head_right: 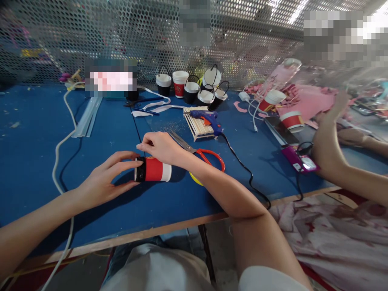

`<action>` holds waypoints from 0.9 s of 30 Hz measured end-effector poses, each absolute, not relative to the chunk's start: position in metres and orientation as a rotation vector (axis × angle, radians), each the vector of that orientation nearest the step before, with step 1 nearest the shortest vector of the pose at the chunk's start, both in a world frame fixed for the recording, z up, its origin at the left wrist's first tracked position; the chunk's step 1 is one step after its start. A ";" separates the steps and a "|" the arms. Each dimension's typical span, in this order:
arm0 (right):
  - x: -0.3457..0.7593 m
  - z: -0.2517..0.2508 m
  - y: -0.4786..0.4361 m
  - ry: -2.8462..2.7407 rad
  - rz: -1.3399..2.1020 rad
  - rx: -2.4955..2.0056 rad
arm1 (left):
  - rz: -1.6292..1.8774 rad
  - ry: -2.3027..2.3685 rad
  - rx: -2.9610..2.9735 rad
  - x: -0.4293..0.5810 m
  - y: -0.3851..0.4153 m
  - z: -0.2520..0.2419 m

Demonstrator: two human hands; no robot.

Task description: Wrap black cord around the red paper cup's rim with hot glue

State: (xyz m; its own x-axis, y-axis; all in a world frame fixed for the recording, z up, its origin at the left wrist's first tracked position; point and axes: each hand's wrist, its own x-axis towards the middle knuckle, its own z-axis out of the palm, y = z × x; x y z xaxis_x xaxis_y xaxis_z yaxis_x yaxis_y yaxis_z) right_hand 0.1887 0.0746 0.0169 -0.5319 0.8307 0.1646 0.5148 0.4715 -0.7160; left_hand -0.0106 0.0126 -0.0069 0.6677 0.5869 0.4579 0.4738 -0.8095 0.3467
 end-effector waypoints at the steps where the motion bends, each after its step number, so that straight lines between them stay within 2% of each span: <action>1: 0.189 0.017 0.075 -2.232 0.843 -1.115 | 0.841 0.865 2.686 -0.010 0.013 -0.007; 17: 0.161 0.037 0.093 -2.244 0.826 -1.022 | 0.663 0.918 2.649 -0.009 0.008 -0.004; 22: 0.162 0.040 0.099 -2.391 0.632 -1.210 | 0.684 0.976 2.540 -0.010 0.010 -0.006; 27: 0.217 0.065 0.103 -2.175 0.269 -1.388 | 0.757 0.999 2.433 -0.013 0.015 -0.008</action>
State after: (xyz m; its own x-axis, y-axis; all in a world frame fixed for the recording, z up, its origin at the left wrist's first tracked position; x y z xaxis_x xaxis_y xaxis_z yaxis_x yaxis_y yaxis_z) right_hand 0.2168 0.1030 0.0650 -0.3234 0.8856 0.3335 0.7779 0.4494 -0.4392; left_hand -0.0128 0.0151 -0.0080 0.5977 0.7315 0.3281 0.5139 -0.6637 0.5435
